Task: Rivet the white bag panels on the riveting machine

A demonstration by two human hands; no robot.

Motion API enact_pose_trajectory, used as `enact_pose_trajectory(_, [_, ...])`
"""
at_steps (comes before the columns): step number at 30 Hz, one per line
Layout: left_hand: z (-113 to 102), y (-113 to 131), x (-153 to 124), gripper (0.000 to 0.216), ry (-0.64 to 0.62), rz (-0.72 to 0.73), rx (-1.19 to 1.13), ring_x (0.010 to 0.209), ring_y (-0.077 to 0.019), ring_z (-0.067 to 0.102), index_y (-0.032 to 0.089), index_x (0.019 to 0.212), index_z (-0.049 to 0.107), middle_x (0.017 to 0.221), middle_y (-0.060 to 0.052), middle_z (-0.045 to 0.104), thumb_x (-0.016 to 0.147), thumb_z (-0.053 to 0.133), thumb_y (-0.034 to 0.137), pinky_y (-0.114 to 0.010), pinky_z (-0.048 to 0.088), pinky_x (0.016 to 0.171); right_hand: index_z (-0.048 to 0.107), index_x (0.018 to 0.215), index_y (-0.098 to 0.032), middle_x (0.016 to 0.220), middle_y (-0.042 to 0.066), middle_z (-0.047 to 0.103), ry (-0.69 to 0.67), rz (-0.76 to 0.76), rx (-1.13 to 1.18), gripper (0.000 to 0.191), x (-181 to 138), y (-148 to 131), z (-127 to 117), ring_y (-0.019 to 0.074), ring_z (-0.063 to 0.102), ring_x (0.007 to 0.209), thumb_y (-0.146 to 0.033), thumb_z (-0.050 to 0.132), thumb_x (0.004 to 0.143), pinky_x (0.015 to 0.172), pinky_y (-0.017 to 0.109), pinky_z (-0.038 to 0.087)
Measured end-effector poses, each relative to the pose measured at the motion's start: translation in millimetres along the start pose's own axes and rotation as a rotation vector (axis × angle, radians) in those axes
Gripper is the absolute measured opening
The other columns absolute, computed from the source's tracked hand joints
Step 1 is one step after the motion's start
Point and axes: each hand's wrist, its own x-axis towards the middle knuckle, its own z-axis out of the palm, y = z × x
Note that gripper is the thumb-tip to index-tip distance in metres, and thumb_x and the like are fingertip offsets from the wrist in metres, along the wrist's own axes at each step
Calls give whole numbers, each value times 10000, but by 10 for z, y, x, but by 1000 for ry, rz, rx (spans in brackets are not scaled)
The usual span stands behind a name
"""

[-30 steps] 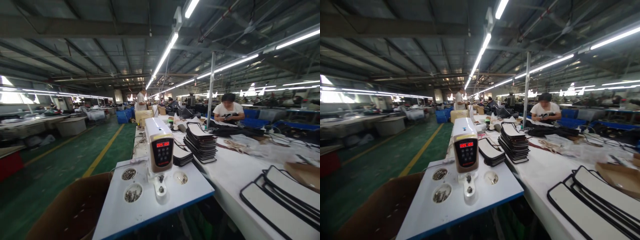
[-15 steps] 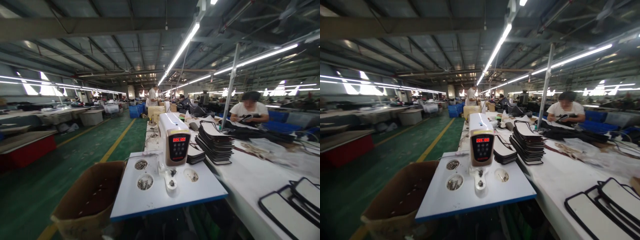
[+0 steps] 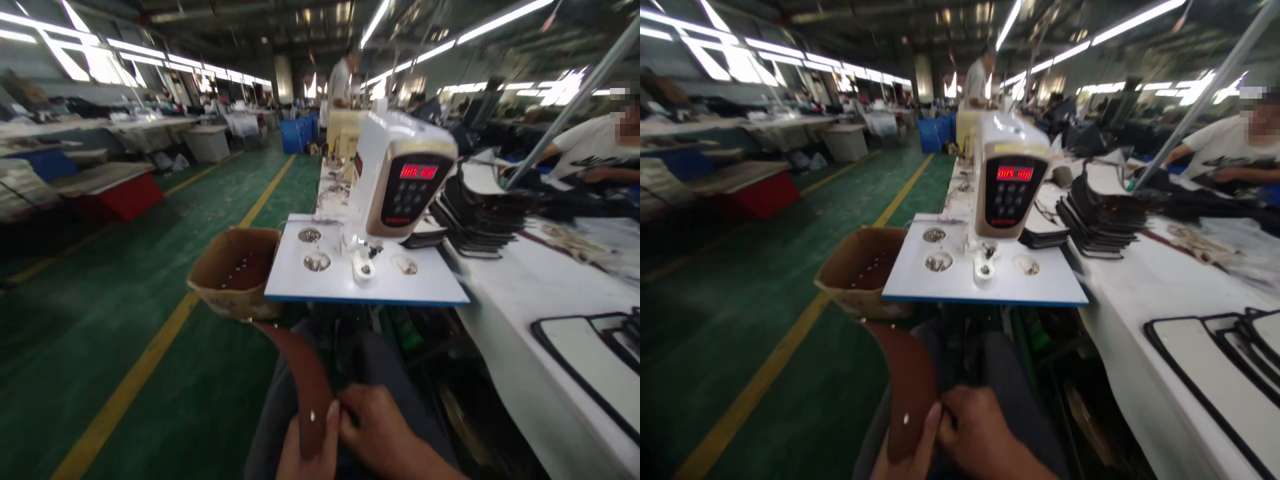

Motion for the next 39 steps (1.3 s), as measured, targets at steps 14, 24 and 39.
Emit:
enact_pose_trajectory(14, [3, -33, 111, 487, -210, -281, -240, 526, -122, 574, 195, 594, 566, 492, 4, 577, 893, 444, 559, -238, 466, 539, 673, 849, -172, 794, 29, 686, -19, -277, 125, 148, 70, 63, -464, 126, 631, 748, -140, 529, 835, 711, 228, 425])
enact_pose_trajectory(24, [-10, 73, 200, 394, -289, -60, -59, 697, -141, 594, 174, 784, 624, 731, -25, 646, 938, 392, 453, -270, 442, 676, 651, 801, -177, 754, 2, 662, 0, -197, 117, 121, 64, 64, -420, 108, 616, 720, -150, 541, 847, 682, 215, 417])
enact_pose_trajectory(39, [-5, 21, 109, 450, -315, 82, 163, 886, -198, 669, 190, 767, 651, 793, -74, 722, 971, 301, 386, -312, 476, 836, 605, 818, -173, 765, 20, 624, -58, -313, -119, 106, 35, 24, -520, 125, 569, 675, -226, 528, 868, 621, 256, 363])
